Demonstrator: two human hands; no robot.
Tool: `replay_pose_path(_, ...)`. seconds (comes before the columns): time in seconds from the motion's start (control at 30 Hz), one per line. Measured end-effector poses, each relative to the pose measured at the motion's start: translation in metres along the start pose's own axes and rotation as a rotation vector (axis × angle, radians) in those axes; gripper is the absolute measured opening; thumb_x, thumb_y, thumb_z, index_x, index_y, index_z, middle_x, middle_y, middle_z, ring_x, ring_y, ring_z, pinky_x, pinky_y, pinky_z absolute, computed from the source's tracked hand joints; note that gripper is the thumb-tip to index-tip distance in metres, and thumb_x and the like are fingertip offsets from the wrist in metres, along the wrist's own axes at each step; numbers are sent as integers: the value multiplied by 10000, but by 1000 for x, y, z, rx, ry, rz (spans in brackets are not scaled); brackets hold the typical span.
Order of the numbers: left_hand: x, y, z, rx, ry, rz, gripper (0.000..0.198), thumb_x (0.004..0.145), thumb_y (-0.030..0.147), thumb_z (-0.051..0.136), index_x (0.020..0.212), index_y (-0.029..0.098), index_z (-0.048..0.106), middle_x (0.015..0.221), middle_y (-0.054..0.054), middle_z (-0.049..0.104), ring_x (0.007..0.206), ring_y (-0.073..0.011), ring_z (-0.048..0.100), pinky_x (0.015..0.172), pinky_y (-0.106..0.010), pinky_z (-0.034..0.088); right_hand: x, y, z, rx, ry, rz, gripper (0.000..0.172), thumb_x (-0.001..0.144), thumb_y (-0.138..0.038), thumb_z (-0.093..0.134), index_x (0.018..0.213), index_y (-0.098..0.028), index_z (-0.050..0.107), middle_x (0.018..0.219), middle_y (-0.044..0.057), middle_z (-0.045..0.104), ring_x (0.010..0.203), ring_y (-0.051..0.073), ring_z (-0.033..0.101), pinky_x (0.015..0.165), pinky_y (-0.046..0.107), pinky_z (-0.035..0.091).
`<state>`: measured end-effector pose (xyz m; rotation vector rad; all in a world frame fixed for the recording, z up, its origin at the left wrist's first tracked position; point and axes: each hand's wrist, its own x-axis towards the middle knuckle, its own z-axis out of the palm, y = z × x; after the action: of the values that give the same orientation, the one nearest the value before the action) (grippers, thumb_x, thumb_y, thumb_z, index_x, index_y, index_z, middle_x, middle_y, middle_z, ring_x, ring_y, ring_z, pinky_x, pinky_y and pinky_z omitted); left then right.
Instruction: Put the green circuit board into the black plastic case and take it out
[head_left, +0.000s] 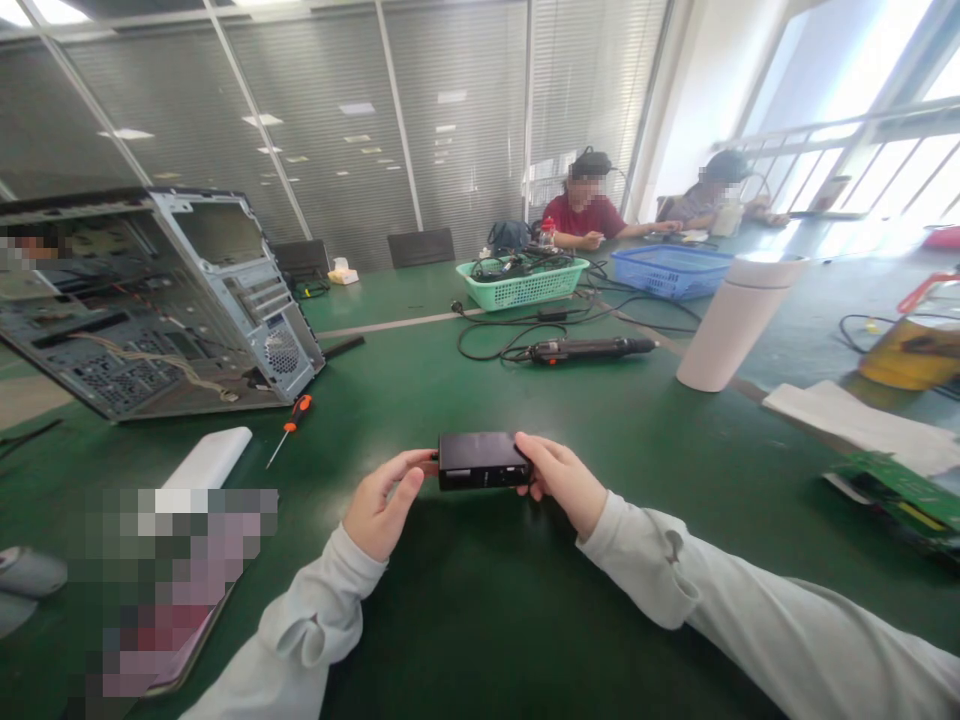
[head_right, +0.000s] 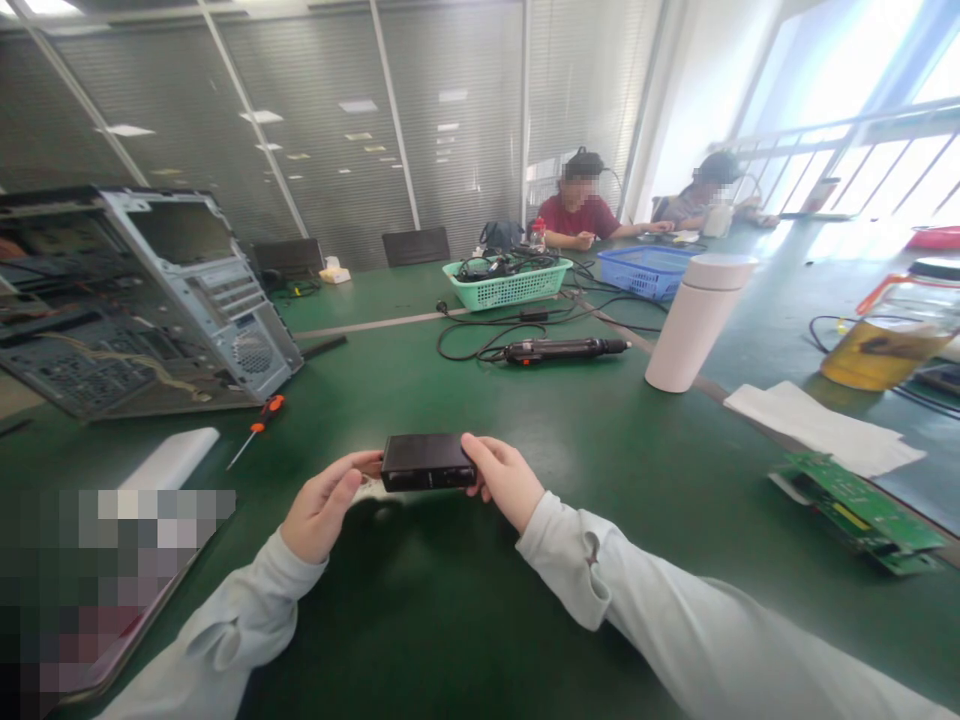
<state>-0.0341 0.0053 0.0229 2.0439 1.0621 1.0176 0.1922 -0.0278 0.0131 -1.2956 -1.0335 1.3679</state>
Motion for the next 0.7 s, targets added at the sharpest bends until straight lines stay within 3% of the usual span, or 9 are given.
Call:
replay_pose_path(0.13, -2, 2, 1, 133, -26, 38, 406, 849, 450, 471, 1053, 139, 636, 901, -93, 744, 820, -223, 688, 776, -348, 528, -6, -25, -7, 195, -178, 467, 495, 1041, -509, 203, 909, -106, 458, 652, 65, 540, 489, 107, 511, 395, 128, 319)
replay_pose_path(0.23, -2, 4, 2, 180, -52, 59, 393, 852, 414, 476, 1098, 140, 613, 840, -70, 746, 779, -207, 687, 772, -340, 525, -9, -32, -13, 298, -358, 609, 619, 1031, -560, 87, 960, -88, 480, 680, 77, 557, 501, 127, 540, 407, 148, 359)
replay_pose_path(0.4, -2, 0, 1, 144, -42, 53, 426, 889, 443, 409, 1112, 144, 614, 808, -65, 737, 769, -207, 688, 766, -347, 518, -6, -27, -17, 325, -567, 643, 793, 993, -579, -81, 1082, -49, 502, 681, 97, 564, 552, 159, 582, 443, 167, 393)
replay_pose_path(0.7, -3, -4, 2, 80, -95, 26, 475, 919, 471, 335, 1098, 139, 625, 802, -70, 728, 799, -216, 681, 778, -352, 520, -11, -23, -14, 189, -689, 566, 733, 986, -537, -109, 1010, -79, 463, 742, 136, 576, 609, 172, 602, 444, 154, 402)
